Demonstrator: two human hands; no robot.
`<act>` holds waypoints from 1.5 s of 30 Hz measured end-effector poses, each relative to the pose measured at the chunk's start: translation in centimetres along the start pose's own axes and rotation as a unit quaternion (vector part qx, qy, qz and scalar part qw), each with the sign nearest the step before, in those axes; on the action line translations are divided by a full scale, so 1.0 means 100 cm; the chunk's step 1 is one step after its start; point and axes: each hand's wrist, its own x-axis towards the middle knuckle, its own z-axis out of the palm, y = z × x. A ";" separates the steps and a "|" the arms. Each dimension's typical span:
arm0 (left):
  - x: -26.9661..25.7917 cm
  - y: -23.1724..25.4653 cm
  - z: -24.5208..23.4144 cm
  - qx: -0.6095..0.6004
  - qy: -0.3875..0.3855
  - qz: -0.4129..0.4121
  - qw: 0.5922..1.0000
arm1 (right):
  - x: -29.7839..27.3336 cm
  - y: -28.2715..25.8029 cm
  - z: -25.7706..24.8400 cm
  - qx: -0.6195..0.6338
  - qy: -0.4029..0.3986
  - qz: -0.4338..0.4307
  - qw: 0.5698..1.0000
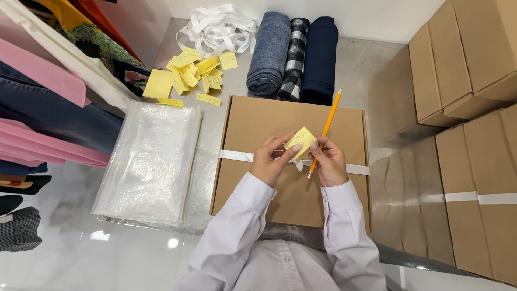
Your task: Tying a ribbon around a cardboard box and attaching a handwritten label
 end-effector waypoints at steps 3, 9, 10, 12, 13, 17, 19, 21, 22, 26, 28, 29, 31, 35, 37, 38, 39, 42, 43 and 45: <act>0.006 -0.008 -0.011 -0.032 0.015 -0.025 0.999 | 0.002 0.002 0.004 -0.047 -0.009 -0.005 0.999; 0.006 -0.019 -0.035 0.051 0.087 -0.033 0.994 | -0.005 -0.011 0.049 -0.145 -0.019 0.012 0.989; 0.007 -0.021 -0.039 0.054 0.096 -0.031 0.993 | 0.001 -0.007 0.054 -0.143 -0.029 0.013 0.989; 0.009 -0.026 -0.050 0.048 0.097 -0.038 0.993 | 0.010 0.002 0.066 -0.205 -0.037 0.012 0.978; 0.011 -0.021 -0.060 0.051 0.104 -0.038 0.993 | 0.014 0.005 0.077 -0.202 -0.044 0.015 0.978; 0.030 -0.025 -0.113 0.138 0.148 -0.067 0.977 | 0.038 0.027 0.122 -0.207 -0.077 0.035 0.975; 0.047 -0.037 -0.152 0.174 0.172 -0.065 0.967 | 0.055 0.038 0.145 -0.192 -0.094 0.041 0.976; 0.065 -0.046 -0.197 0.133 0.235 -0.077 0.960 | 0.072 0.046 0.167 -0.204 -0.091 0.038 0.974; 0.079 -0.055 -0.216 0.134 0.234 -0.078 0.960 | 0.080 0.054 0.176 -0.204 -0.089 0.040 0.974; 0.135 -0.075 -0.281 -0.032 0.251 -0.126 0.959 | 0.110 0.090 0.216 -0.233 -0.092 0.024 0.968; 0.169 -0.094 -0.299 -0.054 0.239 -0.137 0.960 | 0.125 0.105 0.234 -0.244 -0.093 0.019 0.965; 0.185 -0.112 -0.307 -0.062 0.229 -0.145 0.960 | 0.129 0.110 0.242 -0.276 -0.096 0.027 0.956; 0.209 -0.135 -0.321 -0.072 0.215 -0.157 0.961 | 0.139 0.118 0.256 -0.310 -0.095 0.036 0.945; 0.231 -0.151 -0.347 0.225 0.184 -0.156 0.944 | 0.172 0.131 0.264 -0.380 -0.141 -0.099 0.909; 0.231 -0.153 -0.362 0.296 0.191 -0.113 0.929 | 0.193 0.136 0.267 -0.402 -0.155 -0.135 0.893; 0.228 -0.153 -0.370 0.363 0.197 -0.076 0.908 | 0.204 0.137 0.269 -0.416 -0.166 -0.133 0.884; 0.225 -0.152 -0.378 0.429 0.202 -0.040 0.880 | 0.215 0.139 0.272 -0.428 -0.178 -0.131 0.876; 0.221 -0.162 -0.392 0.538 0.129 -0.097 0.827 | 0.248 0.148 0.284 -0.459 -0.211 -0.133 0.853; 0.223 -0.163 -0.394 0.539 0.130 -0.100 0.826 | 0.255 0.149 0.287 -0.458 -0.213 -0.130 0.853; 0.225 -0.164 -0.396 0.556 0.061 -0.078 0.826 | 0.269 0.149 0.292 -0.529 -0.224 -0.120 0.809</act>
